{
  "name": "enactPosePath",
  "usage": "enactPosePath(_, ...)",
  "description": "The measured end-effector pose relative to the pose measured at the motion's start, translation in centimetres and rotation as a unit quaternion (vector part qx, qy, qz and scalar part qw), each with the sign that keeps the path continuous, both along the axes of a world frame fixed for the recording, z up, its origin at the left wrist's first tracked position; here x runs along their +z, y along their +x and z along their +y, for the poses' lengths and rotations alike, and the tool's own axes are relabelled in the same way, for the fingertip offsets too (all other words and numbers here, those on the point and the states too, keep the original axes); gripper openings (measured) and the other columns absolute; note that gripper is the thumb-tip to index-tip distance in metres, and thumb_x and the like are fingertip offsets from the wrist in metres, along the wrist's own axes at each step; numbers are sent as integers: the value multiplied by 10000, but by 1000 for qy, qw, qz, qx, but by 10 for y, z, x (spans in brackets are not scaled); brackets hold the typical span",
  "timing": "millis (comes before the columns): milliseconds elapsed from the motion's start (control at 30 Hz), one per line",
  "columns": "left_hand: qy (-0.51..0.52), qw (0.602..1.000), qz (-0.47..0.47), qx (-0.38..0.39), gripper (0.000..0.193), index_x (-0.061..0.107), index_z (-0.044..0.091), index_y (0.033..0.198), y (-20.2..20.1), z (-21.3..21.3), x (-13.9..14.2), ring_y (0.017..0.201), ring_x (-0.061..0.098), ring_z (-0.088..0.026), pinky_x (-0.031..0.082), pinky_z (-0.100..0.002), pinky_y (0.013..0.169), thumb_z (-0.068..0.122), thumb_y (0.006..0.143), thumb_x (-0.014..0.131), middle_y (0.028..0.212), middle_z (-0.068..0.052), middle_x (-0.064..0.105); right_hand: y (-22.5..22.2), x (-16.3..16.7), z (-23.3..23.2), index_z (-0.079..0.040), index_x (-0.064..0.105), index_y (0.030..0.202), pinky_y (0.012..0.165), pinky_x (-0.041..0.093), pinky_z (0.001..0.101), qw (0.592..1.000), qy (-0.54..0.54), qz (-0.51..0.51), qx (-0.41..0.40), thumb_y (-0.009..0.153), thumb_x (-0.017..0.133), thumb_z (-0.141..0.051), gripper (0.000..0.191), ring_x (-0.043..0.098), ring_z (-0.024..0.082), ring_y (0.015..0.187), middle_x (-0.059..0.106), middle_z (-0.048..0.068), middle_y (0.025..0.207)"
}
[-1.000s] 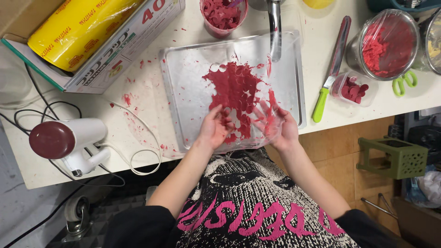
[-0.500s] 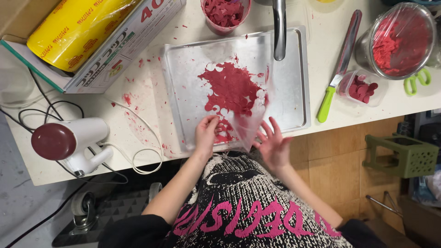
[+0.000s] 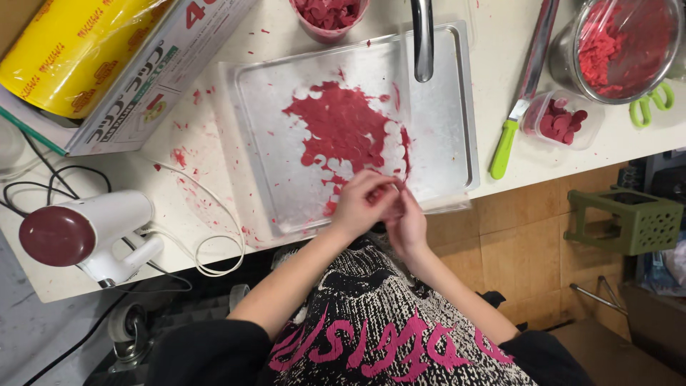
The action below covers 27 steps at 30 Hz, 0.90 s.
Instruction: The person peels pieces of dried red paste off a plastic sheet lining a baking tray and collects the pieces in a small container, occasionally taking pieces from a cup and pressing or tearing the material by hand.
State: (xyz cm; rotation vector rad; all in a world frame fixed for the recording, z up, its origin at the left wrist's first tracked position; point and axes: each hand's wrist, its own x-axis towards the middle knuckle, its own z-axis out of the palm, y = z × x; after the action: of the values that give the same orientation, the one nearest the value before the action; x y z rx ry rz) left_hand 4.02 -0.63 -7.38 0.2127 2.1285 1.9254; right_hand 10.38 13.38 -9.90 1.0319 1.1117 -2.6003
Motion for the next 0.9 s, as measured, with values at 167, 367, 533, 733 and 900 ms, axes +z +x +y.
enactPosePath(167, 125, 964, -22, 232, 258, 626, 8, 1305, 14, -24, -22, 1131, 618, -131, 529, -265, 990, 96, 1063, 610, 1228, -45, 589, -14, 14, 2, -87, 442, 1494, 1114, 449, 520, 989, -136, -34, -40, 1088, 269, -324, 501, 588, 289, 1220, 531, 178, 1462)
enactPosePath(367, 162, 920, -246, 257, 486, 510, 29, 1499, 7, -23, -32, 1005, 564, -149, 483, -283, 812, 228, 1058, 545, 1220, -106, 597, -30, 35, -18, -46, 429, 1523, 1135, 413, 496, 990, -137, 22, 18, 1123, 282, -296, 494, 548, 284, 1237, 504, 183, 1556)
enactPosePath(533, 316, 863, -281, 278, 529, 479, -9, 1471, -4, -26, -34, 1306, 549, -175, 448, -316, 1077, 313, 1051, 503, 1445, -126, 569, -46, 51, -33, -29, 437, 1485, 1142, 411, 449, 990, -125, -4, 61, 1086, 305, -279, 490, 527, 307, 1373, 509, 181, 1534)
enactPosePath(733, 285, 878, -285, 257, 563, 504, -40, 1461, -24, -35, -30, 1318, 547, -200, 428, -329, 1097, 334, 1042, 543, 1443, -152, 581, -58, 58, -40, 17, 464, 1457, 1187, 410, 478, 993, -85, 12, 76, 1084, 347, -250, 473, 522, 312, 1401, 538, 186, 1501)
enactPosePath(900, 273, 884, -315, 211, 570, 481, -9, 1451, -24, -27, -19, 1157, 600, -181, 501, -313, 966, 252, 977, 658, 1306, -137, 629, -59, 56, -36, 13, 472, 1438, 1157, 388, 495, 991, -98, -6, 91, 1095, 347, -274, 464, 514, 375, 1351, 533, 238, 1479)
